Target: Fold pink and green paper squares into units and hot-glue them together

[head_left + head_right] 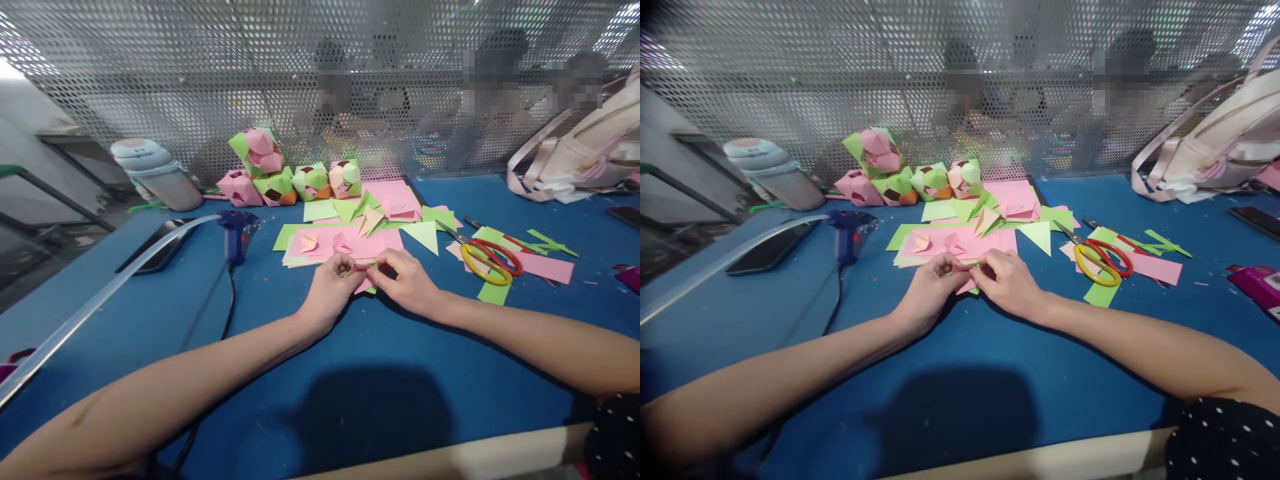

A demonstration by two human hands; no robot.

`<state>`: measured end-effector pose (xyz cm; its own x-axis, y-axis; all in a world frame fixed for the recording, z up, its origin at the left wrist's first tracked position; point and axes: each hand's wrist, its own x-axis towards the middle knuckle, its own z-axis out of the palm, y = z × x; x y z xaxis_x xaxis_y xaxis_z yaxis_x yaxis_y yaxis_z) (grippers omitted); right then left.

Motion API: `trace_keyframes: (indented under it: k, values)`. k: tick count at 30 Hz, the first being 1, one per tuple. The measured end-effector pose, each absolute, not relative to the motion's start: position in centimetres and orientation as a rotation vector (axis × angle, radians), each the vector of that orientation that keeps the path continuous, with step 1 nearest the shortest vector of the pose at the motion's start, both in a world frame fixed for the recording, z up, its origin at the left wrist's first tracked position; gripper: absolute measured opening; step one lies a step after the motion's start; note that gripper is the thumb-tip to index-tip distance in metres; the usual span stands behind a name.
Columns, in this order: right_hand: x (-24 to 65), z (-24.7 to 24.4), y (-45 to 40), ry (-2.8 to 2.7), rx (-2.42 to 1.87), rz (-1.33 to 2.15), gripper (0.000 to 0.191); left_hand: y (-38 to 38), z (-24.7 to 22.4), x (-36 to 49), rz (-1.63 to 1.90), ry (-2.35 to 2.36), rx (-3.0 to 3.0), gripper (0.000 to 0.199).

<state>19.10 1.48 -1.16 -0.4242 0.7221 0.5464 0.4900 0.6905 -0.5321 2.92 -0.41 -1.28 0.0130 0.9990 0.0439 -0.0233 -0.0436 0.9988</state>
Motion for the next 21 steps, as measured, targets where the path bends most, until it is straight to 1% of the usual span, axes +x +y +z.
trace_keyframes:
  k: [5,12,14,18,21]
  values:
    - [19.09,-1.61,1.47,-2.087,-0.925,0.347,0.021,-0.47,-1.54,2.81,1.232,1.134,1.236,0.019]
    - [19.21,-1.61,1.53,-2.056,-0.941,0.448,0.017,-0.45,-1.44,2.8,1.258,1.082,1.187,0.022]
    - [19.26,-1.51,1.6,-2.059,-0.907,0.499,0.015,-0.48,-1.39,2.78,1.242,1.1,1.228,0.019]
    - [19.38,-1.41,1.8,-2.08,-0.849,0.512,0.023,-0.58,-1.27,2.67,1.155,1.139,1.321,0.016]
    - [19.42,-1.46,1.86,-2.101,-0.835,0.477,0.024,-0.61,-1.18,2.61,1.107,1.164,1.427,0.015]
